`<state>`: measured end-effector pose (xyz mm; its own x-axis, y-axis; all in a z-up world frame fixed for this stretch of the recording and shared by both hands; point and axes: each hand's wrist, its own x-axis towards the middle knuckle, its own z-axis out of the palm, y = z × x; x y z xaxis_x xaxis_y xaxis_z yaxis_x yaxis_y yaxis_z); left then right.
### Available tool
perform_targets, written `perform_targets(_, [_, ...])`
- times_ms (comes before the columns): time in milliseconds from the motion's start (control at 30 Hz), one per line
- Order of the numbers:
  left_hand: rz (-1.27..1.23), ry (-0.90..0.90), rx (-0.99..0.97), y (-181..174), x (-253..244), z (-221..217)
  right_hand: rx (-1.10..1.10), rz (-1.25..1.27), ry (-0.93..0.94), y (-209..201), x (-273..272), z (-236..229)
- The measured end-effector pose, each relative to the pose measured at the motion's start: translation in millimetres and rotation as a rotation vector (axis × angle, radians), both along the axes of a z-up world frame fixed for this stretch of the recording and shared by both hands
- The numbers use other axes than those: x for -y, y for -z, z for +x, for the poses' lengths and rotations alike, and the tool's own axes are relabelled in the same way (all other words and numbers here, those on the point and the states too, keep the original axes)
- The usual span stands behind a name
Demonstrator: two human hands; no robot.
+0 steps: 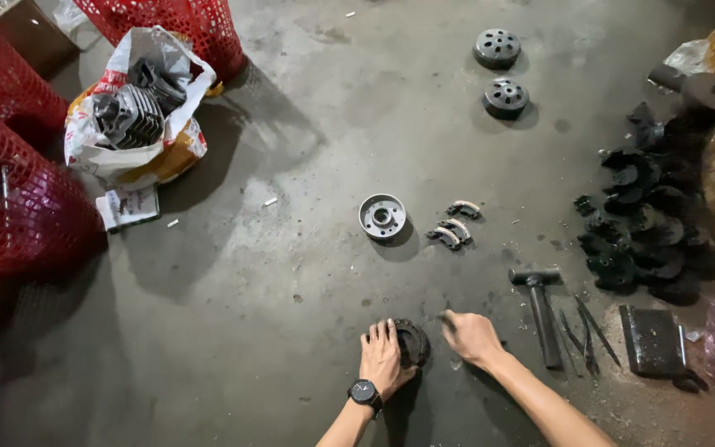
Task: The person carries small metal parts across the workshop, then sits on the floor and grinds the edges of the parts against a spinning bench grinder wheel, producing sparks. They then hammer a round clutch assembly apart on the floor and gather greasy metal parts into a large metal basin.
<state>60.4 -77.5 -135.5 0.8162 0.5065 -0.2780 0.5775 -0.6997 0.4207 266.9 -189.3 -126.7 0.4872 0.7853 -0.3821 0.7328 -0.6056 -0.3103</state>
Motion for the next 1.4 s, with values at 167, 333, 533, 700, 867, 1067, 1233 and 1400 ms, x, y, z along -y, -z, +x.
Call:
perform_targets(167, [0.059,0.006,0.094,15.0,1.3,-1.0,0.066,0.592,-0.3,-14.6,-0.4,-14.3])
perform_targets(333, [0.075,-0.012,0.092,20.5,3.6,-2.9,0.053,0.548,-0.316,-15.0,4.8,-25.5])
perform_targets(533, [0.106,0.017,0.089,8.4,-0.7,-2.2,0.115,0.544,-0.419,-5.7,6.7,-24.2])
perform_targets(700, [0.128,0.014,0.112,6.0,-0.6,-2.6,0.168,0.526,-0.472,1.5,-0.3,-28.9])
perform_targets(867, [0.108,0.002,0.132,8.0,-1.2,-2.2,0.198,0.545,-0.504,10.6,-6.6,-28.7])
perform_targets(1067, [0.107,-0.001,0.153,3.6,-2.0,-2.6,0.195,0.478,-0.524,11.5,-8.3,-23.7])
perform_targets(1233, [0.028,-0.069,0.215,22.0,-12.7,2.9,0.243,0.347,-0.783,14.2,-18.6,-1.4])
perform_targets(1400, [-0.028,-0.139,0.282,54.9,-32.6,24.7,0.268,0.079,-0.99,10.3,-44.9,10.8])
